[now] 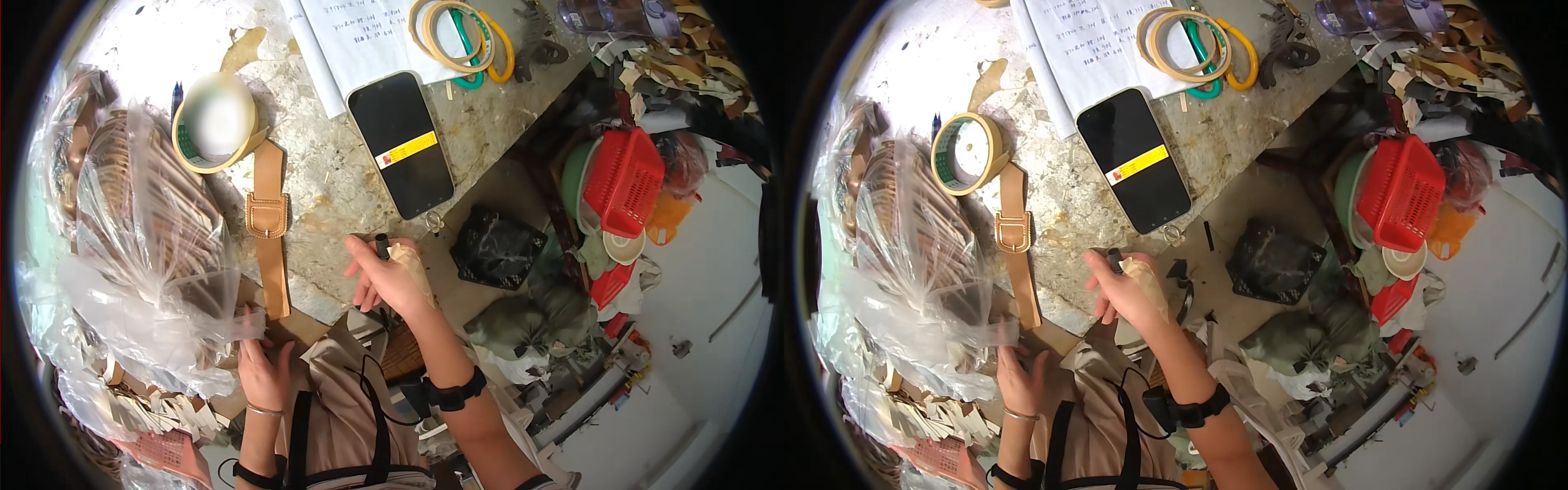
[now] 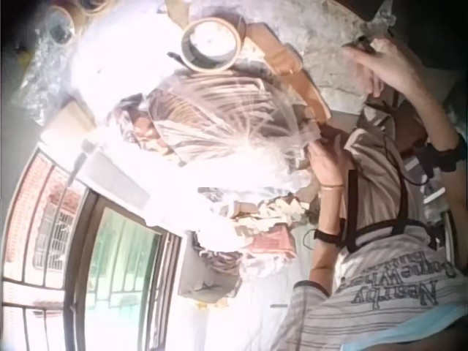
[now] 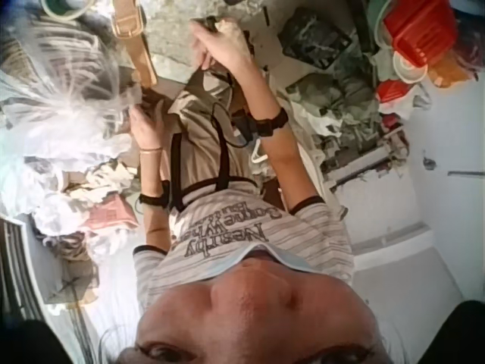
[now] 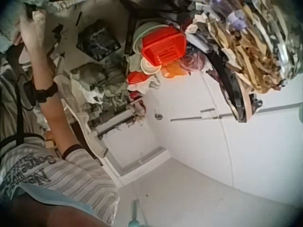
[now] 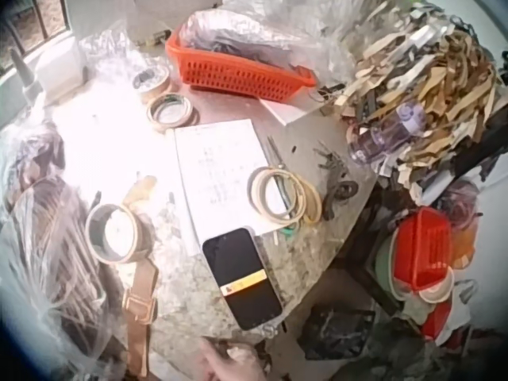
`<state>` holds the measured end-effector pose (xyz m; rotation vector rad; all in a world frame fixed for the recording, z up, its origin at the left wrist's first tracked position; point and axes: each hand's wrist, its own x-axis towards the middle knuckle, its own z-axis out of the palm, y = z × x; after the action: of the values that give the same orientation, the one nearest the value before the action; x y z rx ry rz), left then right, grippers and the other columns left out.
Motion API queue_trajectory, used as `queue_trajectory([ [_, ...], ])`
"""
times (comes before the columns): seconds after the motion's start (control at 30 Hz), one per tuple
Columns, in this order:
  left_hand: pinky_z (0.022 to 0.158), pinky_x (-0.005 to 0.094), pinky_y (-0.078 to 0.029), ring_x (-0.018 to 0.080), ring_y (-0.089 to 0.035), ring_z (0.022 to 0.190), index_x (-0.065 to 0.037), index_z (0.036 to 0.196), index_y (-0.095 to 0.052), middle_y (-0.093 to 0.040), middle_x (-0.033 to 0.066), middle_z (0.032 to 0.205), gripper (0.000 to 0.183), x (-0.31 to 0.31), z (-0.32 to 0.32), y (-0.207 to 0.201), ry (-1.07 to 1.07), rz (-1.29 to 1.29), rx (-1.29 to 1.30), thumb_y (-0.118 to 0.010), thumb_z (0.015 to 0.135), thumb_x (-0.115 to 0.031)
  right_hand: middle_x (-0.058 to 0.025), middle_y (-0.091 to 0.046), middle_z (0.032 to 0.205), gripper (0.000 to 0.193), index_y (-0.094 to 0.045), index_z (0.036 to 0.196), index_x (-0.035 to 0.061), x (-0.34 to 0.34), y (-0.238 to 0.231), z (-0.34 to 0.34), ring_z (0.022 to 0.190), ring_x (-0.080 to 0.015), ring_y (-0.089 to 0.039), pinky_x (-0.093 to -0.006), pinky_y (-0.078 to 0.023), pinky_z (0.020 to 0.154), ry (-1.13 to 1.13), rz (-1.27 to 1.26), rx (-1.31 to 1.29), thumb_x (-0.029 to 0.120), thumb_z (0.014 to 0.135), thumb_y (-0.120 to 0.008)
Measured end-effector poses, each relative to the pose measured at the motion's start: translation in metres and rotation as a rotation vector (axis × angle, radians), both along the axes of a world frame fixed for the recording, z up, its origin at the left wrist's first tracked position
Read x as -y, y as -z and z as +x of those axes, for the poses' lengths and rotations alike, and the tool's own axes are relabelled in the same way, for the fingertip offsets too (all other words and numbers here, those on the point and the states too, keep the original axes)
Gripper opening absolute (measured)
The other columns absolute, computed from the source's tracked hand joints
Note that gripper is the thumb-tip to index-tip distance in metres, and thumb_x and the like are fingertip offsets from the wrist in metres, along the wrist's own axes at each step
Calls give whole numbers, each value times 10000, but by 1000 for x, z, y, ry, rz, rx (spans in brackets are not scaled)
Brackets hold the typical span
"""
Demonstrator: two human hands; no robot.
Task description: The person writes on a plastic bag with a marker, fills it with a bundle of leather straps, and then walks to another room to retrieve more bags and materials.
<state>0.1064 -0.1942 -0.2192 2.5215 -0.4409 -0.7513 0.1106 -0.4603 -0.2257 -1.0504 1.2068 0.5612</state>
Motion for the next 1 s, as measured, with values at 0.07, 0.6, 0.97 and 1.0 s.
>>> queue_trajectory([
  [0.07, 576, 344, -435, 224, -486, 601, -20, 1459, -259, -491, 67, 717, 952, 4, 3, 0, -49, 46, -24, -790, 672, -84, -136, -590, 500, 471, -627, 720, -52, 0, 1, 0, 361, -167, -551, -248, -440, 352, -8, -1, -10, 383, 899, -603],
  [0.6, 521, 340, -418, 206, -440, 517, -74, 1458, -299, -437, 44, 623, 989, 8, 8, 0, -153, 108, -118, -815, 614, -77, -131, -581, 487, 480, -640, 721, -50, 1, 0, 2, 365, -169, -556, -239, -437, 353, -35, -5, -16, 395, 896, -604],
  [0.97, 513, 334, -409, 189, -434, 499, -133, 1479, -270, -409, 21, 580, 1039, 4, 5, 4, -144, 122, -82, -805, 595, -29, -130, -578, 486, 465, -642, 724, -52, 1, 0, 3, 367, -168, -557, -246, -440, 348, -6, 1, -5, 381, 891, -618],
  [1.0, 513, 334, -409, 189, -434, 499, -133, 1479, -270, -409, 21, 580, 1039, 4, 5, 5, -145, 122, -84, -805, 595, -29, -131, -577, 485, 465, -642, 722, -53, 1, 0, 3, 366, -168, -556, -247, -440, 346, 0, 5, -2, 381, 889, -622],
])
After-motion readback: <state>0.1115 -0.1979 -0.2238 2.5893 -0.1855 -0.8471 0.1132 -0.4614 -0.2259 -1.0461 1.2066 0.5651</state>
